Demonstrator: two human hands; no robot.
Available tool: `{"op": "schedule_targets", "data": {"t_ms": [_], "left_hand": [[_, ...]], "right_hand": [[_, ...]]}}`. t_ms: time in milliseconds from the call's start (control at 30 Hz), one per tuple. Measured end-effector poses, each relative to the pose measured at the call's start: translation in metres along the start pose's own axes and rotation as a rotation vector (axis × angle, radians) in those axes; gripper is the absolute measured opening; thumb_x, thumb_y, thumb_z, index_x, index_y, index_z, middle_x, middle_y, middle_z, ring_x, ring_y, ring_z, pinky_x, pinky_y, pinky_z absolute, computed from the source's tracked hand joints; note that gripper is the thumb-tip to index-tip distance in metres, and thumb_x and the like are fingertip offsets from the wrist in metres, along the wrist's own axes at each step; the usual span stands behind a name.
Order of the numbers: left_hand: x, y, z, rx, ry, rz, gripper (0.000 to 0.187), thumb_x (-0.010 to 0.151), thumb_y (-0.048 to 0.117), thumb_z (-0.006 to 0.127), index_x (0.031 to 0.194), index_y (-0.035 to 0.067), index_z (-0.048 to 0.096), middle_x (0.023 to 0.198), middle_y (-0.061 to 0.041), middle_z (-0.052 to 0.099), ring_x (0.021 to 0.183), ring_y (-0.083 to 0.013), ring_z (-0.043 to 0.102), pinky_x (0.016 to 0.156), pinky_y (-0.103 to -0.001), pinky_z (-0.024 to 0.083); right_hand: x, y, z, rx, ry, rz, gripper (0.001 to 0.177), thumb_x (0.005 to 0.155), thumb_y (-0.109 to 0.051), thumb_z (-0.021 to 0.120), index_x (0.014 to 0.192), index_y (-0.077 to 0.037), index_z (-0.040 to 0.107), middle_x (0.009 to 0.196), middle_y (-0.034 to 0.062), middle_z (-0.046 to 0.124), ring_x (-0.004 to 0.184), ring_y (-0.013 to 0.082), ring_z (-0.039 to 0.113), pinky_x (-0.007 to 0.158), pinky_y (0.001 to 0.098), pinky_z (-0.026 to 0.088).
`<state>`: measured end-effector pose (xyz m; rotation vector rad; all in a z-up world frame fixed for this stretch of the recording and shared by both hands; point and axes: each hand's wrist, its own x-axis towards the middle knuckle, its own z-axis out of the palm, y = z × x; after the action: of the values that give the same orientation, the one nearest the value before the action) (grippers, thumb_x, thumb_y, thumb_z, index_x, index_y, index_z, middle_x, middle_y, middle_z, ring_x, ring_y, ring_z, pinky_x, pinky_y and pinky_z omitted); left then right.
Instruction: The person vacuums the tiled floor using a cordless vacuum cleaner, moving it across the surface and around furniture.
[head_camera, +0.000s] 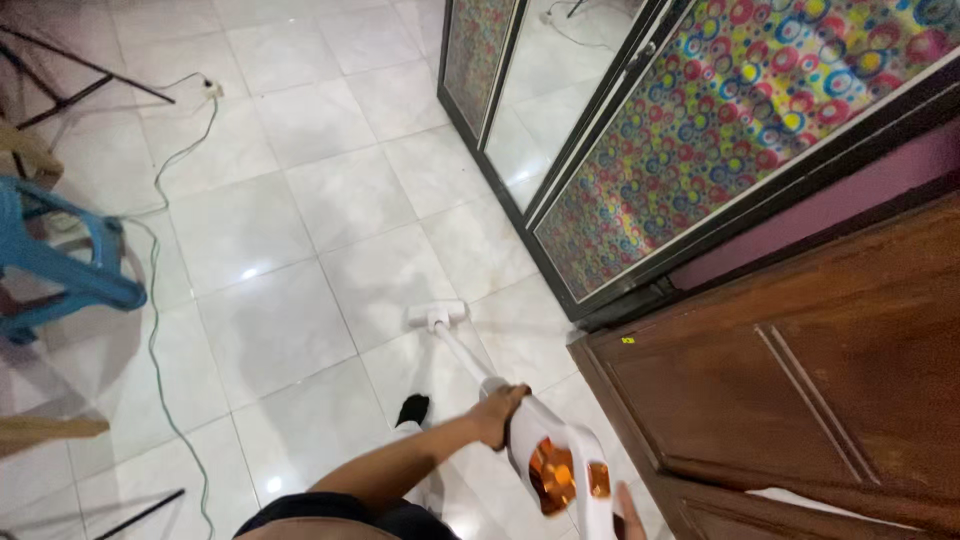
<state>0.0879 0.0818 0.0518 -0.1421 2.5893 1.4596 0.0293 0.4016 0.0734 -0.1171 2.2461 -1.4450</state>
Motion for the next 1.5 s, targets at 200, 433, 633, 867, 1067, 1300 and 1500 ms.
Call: {"op": "schedule_targets", "data": {"t_ms": [200, 433, 633, 867, 1067, 1300, 1500], "left_hand": [[-0.068, 0.045, 0.076, -0.018, -0.055, -0.115, 0.103, 0.056, 0.0, 0.085, 0.145, 0.008, 0.035, 0.142, -0.024, 0.049, 0.135, -0.0489, 0.042, 0.106, -0.048, 0.047], [-0.078, -0.007, 0.076, 0.005, 0.075, 0.12, 0.096, 0.057, 0.003, 0.084, 0.142, 0.002, 0.04, 0.141, -0.028, 0.052, 0.136, -0.0511, 0.044, 0.116, -0.054, 0.036], [-0.071, -0.055, 0.03, -0.061, 0.155, 0.129, 0.09, 0.065, 0.009, 0.086, 0.142, 0.0, 0.04, 0.144, -0.031, 0.047, 0.137, -0.0558, 0.039, 0.118, -0.053, 0.033], [-0.039, -0.101, -0.06, -0.032, 0.198, 0.155, 0.091, 0.059, 0.003, 0.078, 0.142, 0.002, 0.041, 0.145, -0.026, 0.05, 0.137, -0.0509, 0.041, 0.115, -0.052, 0.039], [-0.006, -0.144, -0.123, -0.035, 0.241, 0.131, 0.086, 0.066, 0.006, 0.08, 0.143, 0.002, 0.043, 0.146, -0.026, 0.049, 0.14, -0.0516, 0.039, 0.116, -0.052, 0.038], [0.027, -0.189, -0.165, 0.015, 0.295, 0.296, 0.079, 0.074, 0.008, 0.076, 0.144, -0.002, 0.04, 0.142, -0.028, 0.051, 0.136, -0.0492, 0.048, 0.125, -0.056, 0.022], [0.025, -0.186, -0.167, -0.035, 0.28, 0.187, 0.07, 0.082, 0.004, 0.071, 0.146, 0.0, 0.042, 0.143, -0.027, 0.052, 0.14, -0.0518, 0.041, 0.124, -0.054, 0.028]], "right_hand": [[-0.04, 0.018, 0.008, -0.013, -0.068, -0.04, 0.104, 0.067, -0.023, 0.082, 0.153, -0.003, 0.027, 0.127, 0.028, 0.06, 0.105, 0.0358, 0.068, 0.081, 0.0504, 0.055], [-0.049, 0.017, 0.057, 0.01, -0.231, -0.216, 0.105, 0.07, -0.02, 0.08, 0.155, -0.003, 0.022, 0.132, 0.029, 0.056, 0.112, 0.0354, 0.063, 0.088, 0.0487, 0.051], [-0.038, 0.008, 0.109, 0.019, -0.405, -0.345, 0.105, 0.072, -0.018, 0.079, 0.156, -0.002, 0.017, 0.136, 0.0298, 0.052, 0.119, 0.0351, 0.059, 0.093, 0.0473, 0.047], [-0.004, -0.025, 0.172, 0.098, -0.427, -0.533, 0.106, 0.075, -0.016, 0.077, 0.157, -0.002, 0.011, 0.141, 0.0308, 0.048, 0.126, 0.0347, 0.055, 0.1, 0.0457, 0.043], [0.021, -0.079, 0.226, 0.14, -0.355, -0.674, 0.107, 0.078, -0.014, 0.076, 0.159, -0.002, 0.006, 0.146, 0.0316, 0.044, 0.132, 0.0344, 0.051, 0.106, 0.0443, 0.039], [0.009, -0.22, 0.234, -0.292, -0.254, 0.253, 0.112, 0.081, -0.013, 0.077, 0.165, -0.035, 0.006, 0.141, 0.0125, 0.064, 0.071, 0.0336, 0.079, 0.069, 0.0394, 0.062], [0.001, -0.278, 0.239, -0.342, -0.243, 0.247, 0.115, 0.08, -0.011, 0.077, 0.162, -0.041, 0.003, 0.141, 0.0129, 0.06, 0.055, 0.0295, 0.076, 0.058, 0.0377, 0.063]]}}
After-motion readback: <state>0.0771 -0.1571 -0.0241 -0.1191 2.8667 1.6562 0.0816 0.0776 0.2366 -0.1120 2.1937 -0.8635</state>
